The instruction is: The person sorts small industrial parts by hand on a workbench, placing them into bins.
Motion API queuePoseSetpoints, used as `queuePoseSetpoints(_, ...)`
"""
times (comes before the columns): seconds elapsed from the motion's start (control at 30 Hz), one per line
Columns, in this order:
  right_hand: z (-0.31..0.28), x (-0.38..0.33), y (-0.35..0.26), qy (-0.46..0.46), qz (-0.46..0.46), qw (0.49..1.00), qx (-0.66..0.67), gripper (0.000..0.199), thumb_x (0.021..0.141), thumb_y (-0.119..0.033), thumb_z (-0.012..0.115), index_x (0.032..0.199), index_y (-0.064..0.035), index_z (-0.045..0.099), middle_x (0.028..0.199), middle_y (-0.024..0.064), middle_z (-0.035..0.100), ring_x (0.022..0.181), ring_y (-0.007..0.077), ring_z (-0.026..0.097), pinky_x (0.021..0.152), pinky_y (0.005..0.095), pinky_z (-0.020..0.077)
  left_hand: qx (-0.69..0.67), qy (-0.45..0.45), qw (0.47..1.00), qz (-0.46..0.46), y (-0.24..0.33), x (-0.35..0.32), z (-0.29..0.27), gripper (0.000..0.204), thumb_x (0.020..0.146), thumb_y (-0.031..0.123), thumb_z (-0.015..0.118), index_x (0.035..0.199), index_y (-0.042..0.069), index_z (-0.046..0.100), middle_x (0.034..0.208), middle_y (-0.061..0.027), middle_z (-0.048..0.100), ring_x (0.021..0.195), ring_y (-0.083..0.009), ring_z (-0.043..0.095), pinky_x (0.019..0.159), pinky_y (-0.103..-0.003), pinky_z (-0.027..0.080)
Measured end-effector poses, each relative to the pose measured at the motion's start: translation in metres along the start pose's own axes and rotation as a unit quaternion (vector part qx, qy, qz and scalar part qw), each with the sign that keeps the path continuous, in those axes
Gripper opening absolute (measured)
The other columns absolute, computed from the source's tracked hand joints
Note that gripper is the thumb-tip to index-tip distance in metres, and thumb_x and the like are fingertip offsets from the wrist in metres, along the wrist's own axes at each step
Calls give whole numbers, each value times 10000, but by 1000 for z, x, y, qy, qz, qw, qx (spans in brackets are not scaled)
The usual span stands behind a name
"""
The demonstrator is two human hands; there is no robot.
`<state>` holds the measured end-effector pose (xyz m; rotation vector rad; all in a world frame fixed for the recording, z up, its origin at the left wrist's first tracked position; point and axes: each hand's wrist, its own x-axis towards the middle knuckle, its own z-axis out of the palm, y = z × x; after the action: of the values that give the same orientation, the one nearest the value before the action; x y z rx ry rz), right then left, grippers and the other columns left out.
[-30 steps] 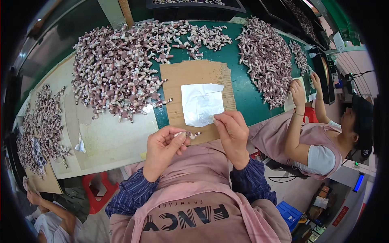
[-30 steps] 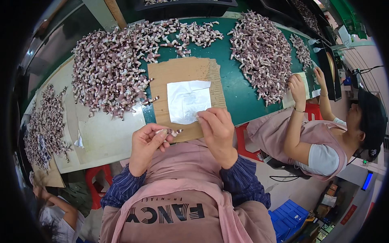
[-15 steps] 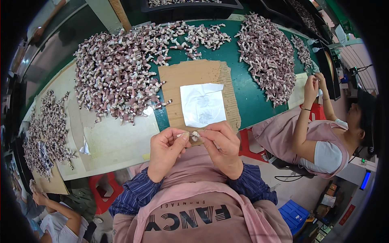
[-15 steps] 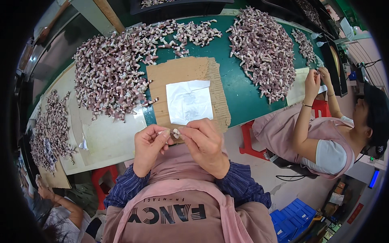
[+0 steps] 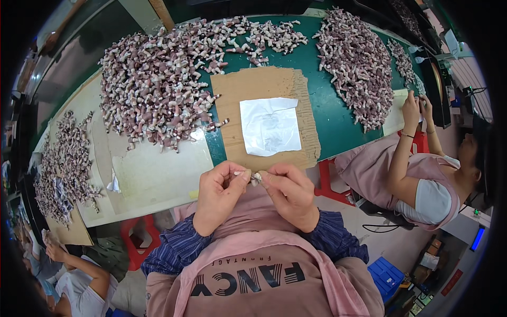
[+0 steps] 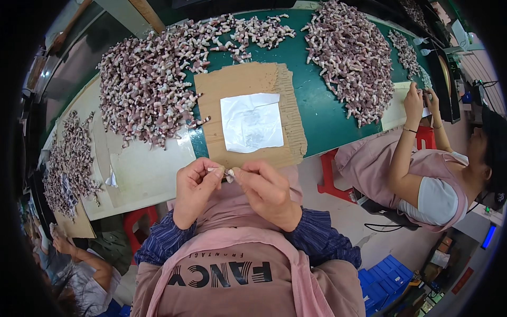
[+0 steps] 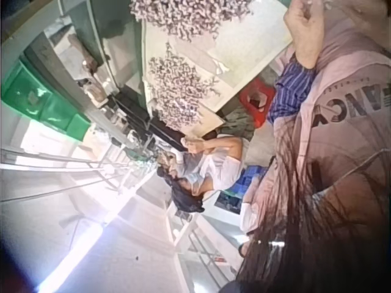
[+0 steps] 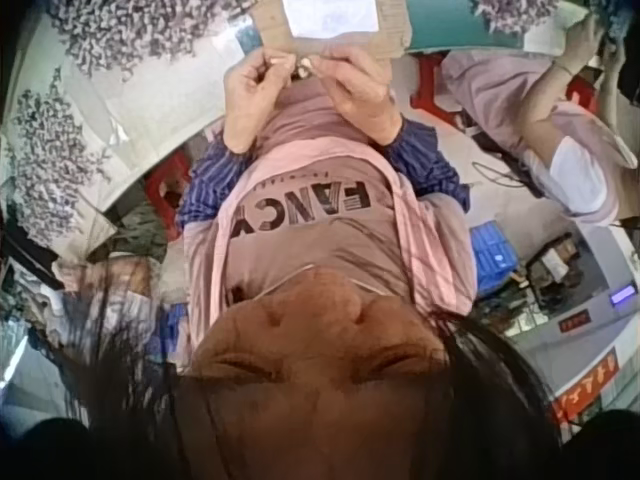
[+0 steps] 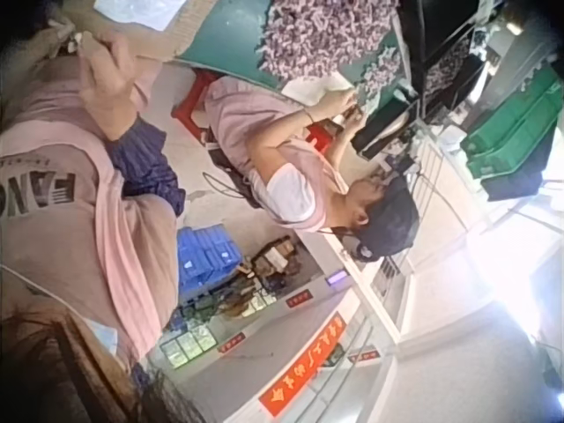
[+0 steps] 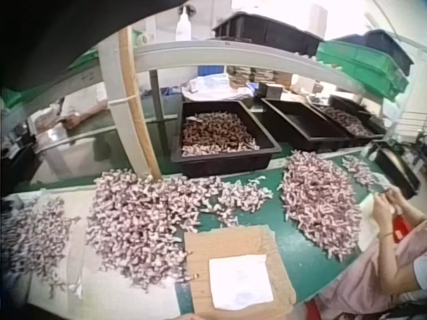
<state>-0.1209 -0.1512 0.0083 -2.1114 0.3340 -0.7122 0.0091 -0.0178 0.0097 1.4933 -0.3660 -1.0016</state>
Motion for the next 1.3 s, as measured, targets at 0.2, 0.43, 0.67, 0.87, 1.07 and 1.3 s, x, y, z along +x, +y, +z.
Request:
queuePoseSetpoints(0.2,11,-11,2,-9,-21,1000,9,236,768,67,769,992,10,719,934,130,658,722,211,632,591,279,492,78,29,997,-2,-2,-14,1,110,946,95,667,915,-9,648,708,45,608,625,-6,493,537,-190,379)
queuePoseSetpoints(0.43,3,-3,-8,-80,66,987,123,187,804,39,750,980,7,698,916,119,643,717,227,640,599,298,509,15,-5,1000,16,1,-25,-9,122,960,88,653,911,-23,636,684,24,589,622,-10,469,533,-206,374)
queuePoseSetpoints(0.67,-4,2,-11,-126,-41,989,59,156,787,16,746,920,1,665,814,108,631,666,246,632,562,336,500,124,-100,987,23,7,-30,-20,430,1071,303,442,782,5,556,629,-26,528,573,-98,471,536,-265,386)
queuePoseSetpoints(0.87,1,4,-17,-129,-66,987,70,93,810,4,704,836,0,614,771,108,591,637,261,601,522,358,468,135,-72,986,58,8,-40,-8,480,1085,301,385,697,34,476,578,-26,463,519,-118,416,485,-300,336)
queuePoseSetpoints(1.07,-4,48,4,-233,-76,965,88,79,853,-40,661,923,-23,628,857,115,620,756,294,642,602,426,507,180,-92,979,-20,12,-15,-48,408,1060,302,450,819,-2,577,618,-64,520,553,-146,443,537,-334,383)
queuePoseSetpoints(1.3,-77,176,168,82,22,982,-169,173,863,9,609,1012,-17,692,918,184,669,874,383,657,778,446,524,436,187,878,61,-7,-20,-216,299,1022,289,529,938,11,602,633,-75,543,581,-173,507,547,-345,383)
